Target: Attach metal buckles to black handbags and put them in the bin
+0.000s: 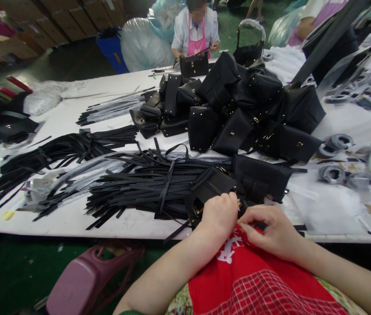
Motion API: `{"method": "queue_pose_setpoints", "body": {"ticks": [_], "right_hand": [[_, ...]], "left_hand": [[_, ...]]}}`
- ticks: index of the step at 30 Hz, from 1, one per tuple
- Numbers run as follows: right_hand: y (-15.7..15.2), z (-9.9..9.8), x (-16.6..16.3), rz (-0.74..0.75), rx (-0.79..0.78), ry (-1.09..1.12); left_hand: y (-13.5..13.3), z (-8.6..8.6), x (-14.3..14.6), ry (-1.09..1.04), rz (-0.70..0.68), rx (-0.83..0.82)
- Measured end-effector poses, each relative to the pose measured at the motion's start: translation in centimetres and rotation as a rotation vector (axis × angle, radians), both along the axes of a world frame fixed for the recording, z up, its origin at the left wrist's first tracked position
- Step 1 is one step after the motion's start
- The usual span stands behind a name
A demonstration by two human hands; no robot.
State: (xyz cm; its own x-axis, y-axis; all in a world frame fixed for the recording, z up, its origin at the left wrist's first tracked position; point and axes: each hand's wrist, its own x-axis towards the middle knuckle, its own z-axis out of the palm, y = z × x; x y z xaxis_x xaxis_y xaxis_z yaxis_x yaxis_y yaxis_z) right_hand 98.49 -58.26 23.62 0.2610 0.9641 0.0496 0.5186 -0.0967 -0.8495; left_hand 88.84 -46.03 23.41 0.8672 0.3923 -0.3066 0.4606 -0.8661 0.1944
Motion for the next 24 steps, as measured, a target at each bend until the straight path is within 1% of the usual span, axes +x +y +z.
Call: {"method": "queue_pose_setpoints", "body": {"ticks": [3, 6, 9, 12, 17, 18, 20, 24], "right_hand": [[-0.3, 0.2, 0.5, -0.062, 0.050, -0.085], [-0.3, 0.1, 1.2, -0.104, 0.116, -0.279], [0.0, -0.5, 1.7, -0.042, 0.167, -0.480], [0.2, -1.1, 1.8, 0.030, 0.196, -0.616], [0.3, -1.7, 1.9, 0.147, 0.206, -0.831], [0.4, -1.8, 1.9, 0.163, 0.193, -0.838], [0.6, -2.0, 2.1, 0.169, 0.149, -0.782], [1.4, -2.0, 2.7, 0.143, 0.013, -0.536]], "left_hand": [[0.2, 0.0, -0.1, -0.032, -0.001, -0.020], [0.5, 0.2, -0.3, -0.043, -0.004, -0.034], [0.7, 0.2, -0.3, -0.045, -0.024, -0.061], [0.6, 0.0, -0.3, -0.050, -0.043, -0.085], [1.0, -0.5, -0.3, -0.088, -0.004, -0.123], [1.1, -0.6, -0.4, -0.092, 0.003, -0.143], [1.2, -0.8, -0.5, -0.103, 0.002, -0.182], [0.6, -1.4, -0.6, -0.124, -0.038, -0.218]]}}
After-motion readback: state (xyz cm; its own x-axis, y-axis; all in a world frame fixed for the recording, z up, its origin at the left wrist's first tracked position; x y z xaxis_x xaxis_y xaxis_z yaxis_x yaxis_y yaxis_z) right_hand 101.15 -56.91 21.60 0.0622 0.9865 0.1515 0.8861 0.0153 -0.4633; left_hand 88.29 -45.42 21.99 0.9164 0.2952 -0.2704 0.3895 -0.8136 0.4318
